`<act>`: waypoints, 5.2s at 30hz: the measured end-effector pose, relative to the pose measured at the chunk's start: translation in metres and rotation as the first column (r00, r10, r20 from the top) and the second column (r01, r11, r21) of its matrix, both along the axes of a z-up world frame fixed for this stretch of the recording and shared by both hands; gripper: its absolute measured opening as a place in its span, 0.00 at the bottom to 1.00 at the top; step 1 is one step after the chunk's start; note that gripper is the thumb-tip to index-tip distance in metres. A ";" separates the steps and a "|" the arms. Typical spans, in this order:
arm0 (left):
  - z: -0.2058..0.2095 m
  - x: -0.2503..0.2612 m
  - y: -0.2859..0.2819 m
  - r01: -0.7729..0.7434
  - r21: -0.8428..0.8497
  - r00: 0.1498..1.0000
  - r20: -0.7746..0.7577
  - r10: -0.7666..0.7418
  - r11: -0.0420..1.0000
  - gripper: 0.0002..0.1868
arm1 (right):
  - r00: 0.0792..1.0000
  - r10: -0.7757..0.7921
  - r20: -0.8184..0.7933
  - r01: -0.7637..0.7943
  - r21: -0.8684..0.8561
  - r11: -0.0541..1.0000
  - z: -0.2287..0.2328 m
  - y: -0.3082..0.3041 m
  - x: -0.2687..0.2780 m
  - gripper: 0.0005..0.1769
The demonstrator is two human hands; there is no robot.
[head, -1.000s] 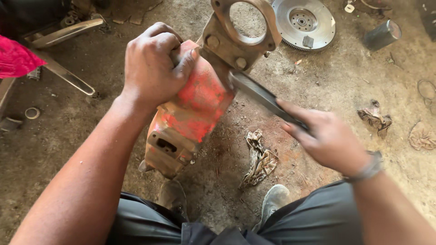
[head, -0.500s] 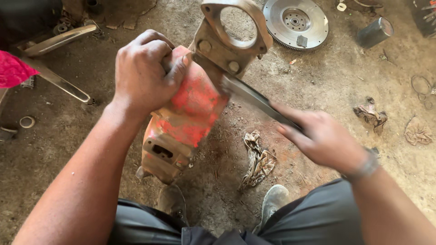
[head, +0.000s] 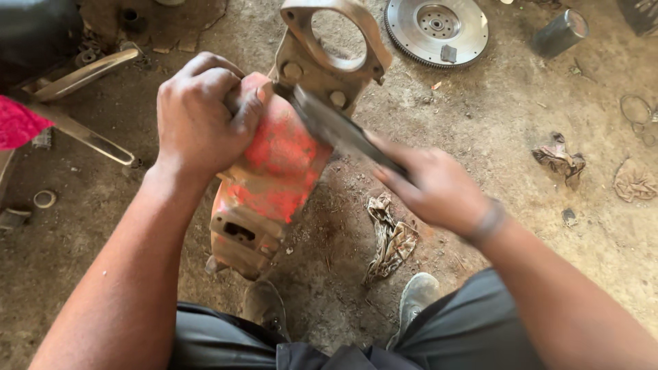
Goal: The person scrubs a red metal part with a wire brush to remove rust and dirt. They hold the part with their left hand and scrub with their right hand, rotating the part to clean different sides.
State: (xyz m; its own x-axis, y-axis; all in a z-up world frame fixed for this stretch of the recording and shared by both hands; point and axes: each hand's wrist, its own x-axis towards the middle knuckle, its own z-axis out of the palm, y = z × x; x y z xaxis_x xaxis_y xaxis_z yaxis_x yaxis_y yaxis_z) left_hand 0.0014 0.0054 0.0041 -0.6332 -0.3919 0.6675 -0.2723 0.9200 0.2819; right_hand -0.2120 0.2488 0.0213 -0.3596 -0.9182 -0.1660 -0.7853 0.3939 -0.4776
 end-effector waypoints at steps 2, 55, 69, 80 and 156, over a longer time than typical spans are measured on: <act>0.000 -0.003 0.000 0.011 0.002 1.000 -0.009 -0.011 1.000 0.14 | 0.957 0.204 -0.208 -0.253 -0.246 0.936 0.014 0.026 -0.004 0.29; 0.001 0.000 -0.003 0.023 -0.009 0.999 -0.047 -0.023 1.000 0.12 | 0.976 -0.042 -0.213 0.123 0.382 0.916 0.014 0.029 -0.001 0.33; -0.005 -0.002 -0.001 0.055 0.015 0.998 -0.035 -0.054 0.998 0.08 | 0.987 0.114 0.111 -0.108 -0.058 0.992 0.004 0.035 -0.015 0.26; 0.003 -0.006 0.009 -0.020 0.079 0.998 -0.064 0.025 0.997 0.08 | 0.976 0.005 0.216 -0.007 0.012 1.000 -0.001 -0.008 -0.021 0.29; -0.047 -0.020 -0.021 0.145 0.567 0.901 -0.415 0.129 0.811 0.13 | 0.980 0.018 -0.200 -0.043 -0.126 0.991 -0.019 0.055 0.037 0.39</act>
